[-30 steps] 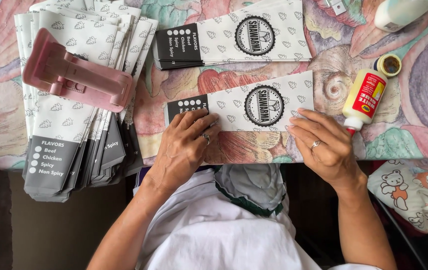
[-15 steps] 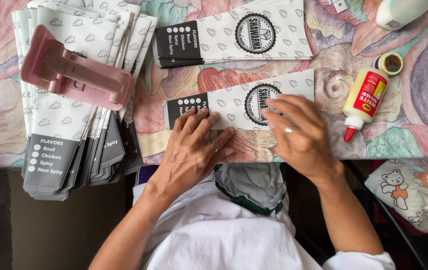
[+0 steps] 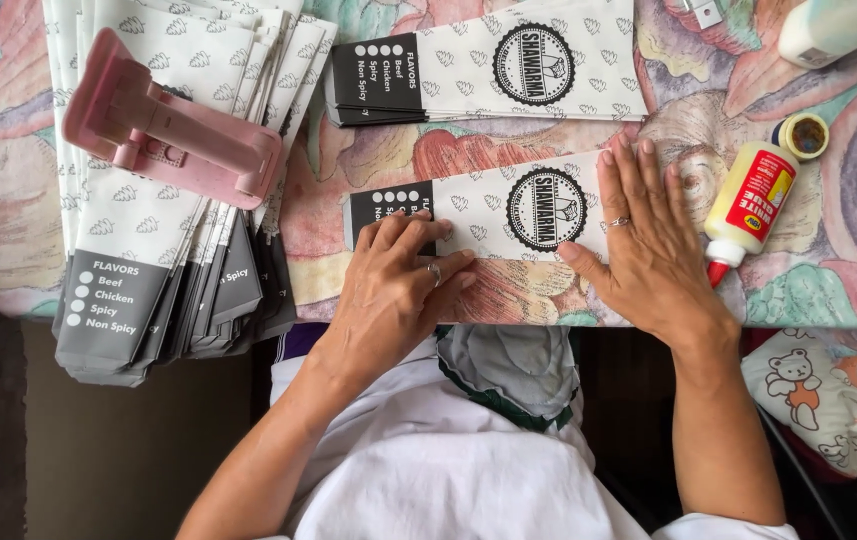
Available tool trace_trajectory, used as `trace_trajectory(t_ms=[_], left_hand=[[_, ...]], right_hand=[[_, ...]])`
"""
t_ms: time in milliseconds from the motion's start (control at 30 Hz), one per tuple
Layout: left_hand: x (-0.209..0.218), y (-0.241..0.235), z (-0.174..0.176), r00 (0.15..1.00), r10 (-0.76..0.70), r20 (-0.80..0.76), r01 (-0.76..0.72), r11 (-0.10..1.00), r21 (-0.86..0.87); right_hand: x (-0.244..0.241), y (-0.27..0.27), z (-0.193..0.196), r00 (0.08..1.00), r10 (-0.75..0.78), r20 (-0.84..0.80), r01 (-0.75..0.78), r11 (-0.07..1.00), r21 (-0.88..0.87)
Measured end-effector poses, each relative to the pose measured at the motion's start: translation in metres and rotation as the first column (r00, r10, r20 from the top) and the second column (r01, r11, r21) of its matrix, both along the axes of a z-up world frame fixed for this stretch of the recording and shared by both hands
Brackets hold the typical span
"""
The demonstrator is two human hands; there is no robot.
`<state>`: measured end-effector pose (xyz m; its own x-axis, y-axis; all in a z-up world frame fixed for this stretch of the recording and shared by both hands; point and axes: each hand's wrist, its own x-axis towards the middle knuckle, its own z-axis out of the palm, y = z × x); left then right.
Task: Manually assembling paper shawarma packaging sleeves by applying white glue to the edges and folding them closed.
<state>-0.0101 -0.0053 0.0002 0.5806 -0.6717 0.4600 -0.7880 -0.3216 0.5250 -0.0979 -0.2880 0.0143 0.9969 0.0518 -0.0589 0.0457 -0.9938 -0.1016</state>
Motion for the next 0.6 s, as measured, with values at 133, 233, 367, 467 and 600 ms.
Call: trace_trajectory(t_ms=[133, 233, 367, 467, 600], left_hand=[[0.0, -0.037, -0.004, 0.978, 0.161, 0.135, -0.154, 0.986, -0.062], [-0.005, -0.063, -0.016, 1.0, 0.01, 0.022, -0.015, 0.978, 0.209], [-0.007, -0.051, -0.009, 0.982, 0.16, 0.099, -0.188, 0.835, 0.516], [-0.007, -0.014, -0.002, 0.953, 0.286, 0.095, -0.284, 0.747, 0.601], [-0.007, 0.025, -0.008, 0.921, 0.365, 0.132, -0.385, 0.814, 0.434]], right_hand=[[0.001, -0.001, -0.002, 1.0, 0.015, 0.007, -0.015, 1.0, -0.009], [-0.002, 0.001, -0.002, 0.998, 0.027, 0.056, -0.027, 1.0, -0.008], [0.001, 0.0, -0.001, 0.999, 0.012, 0.034, -0.012, 1.0, 0.0], [-0.001, 0.001, 0.0, 1.0, -0.006, 0.0, 0.006, 1.0, 0.015], [0.001, 0.001, 0.001, 1.0, 0.007, 0.025, -0.008, 1.0, 0.019]])
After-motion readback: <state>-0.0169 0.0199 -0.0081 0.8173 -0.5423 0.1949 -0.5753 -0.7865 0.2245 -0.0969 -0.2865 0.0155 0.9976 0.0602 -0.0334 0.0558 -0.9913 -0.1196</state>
